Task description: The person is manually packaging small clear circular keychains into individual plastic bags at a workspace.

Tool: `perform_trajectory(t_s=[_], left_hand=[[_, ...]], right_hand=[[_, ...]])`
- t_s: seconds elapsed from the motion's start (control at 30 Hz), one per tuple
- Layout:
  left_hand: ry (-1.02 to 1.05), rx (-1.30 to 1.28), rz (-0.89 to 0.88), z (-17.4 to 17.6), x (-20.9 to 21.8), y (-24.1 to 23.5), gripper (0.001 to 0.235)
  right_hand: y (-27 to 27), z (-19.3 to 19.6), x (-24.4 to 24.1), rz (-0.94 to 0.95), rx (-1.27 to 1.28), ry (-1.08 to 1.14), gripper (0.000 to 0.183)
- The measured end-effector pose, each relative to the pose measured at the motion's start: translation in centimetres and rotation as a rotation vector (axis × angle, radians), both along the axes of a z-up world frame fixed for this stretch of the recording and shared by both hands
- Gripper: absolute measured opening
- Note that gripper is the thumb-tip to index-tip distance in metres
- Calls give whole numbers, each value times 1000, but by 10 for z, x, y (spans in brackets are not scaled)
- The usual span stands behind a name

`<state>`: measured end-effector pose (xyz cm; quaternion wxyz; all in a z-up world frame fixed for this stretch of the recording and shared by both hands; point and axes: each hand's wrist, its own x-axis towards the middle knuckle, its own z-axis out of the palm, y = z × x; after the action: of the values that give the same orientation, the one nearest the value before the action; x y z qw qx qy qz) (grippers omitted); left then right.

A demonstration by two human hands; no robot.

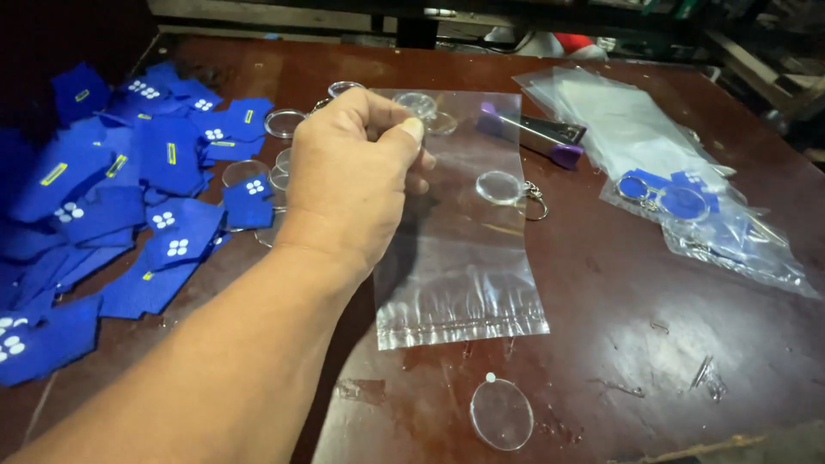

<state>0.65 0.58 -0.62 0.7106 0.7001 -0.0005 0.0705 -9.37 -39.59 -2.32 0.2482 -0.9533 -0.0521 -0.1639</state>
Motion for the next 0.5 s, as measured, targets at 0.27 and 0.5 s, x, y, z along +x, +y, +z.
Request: perform_trajectory(t_s=[0.27,0.5], left_hand=[[-47,-74,10,-9,6,0,8],[-63,-93,20,-12,10,0,7]], right_hand=[[139,28,50,39,-111,9,38],[216,36,95,-175,-451,330,42]])
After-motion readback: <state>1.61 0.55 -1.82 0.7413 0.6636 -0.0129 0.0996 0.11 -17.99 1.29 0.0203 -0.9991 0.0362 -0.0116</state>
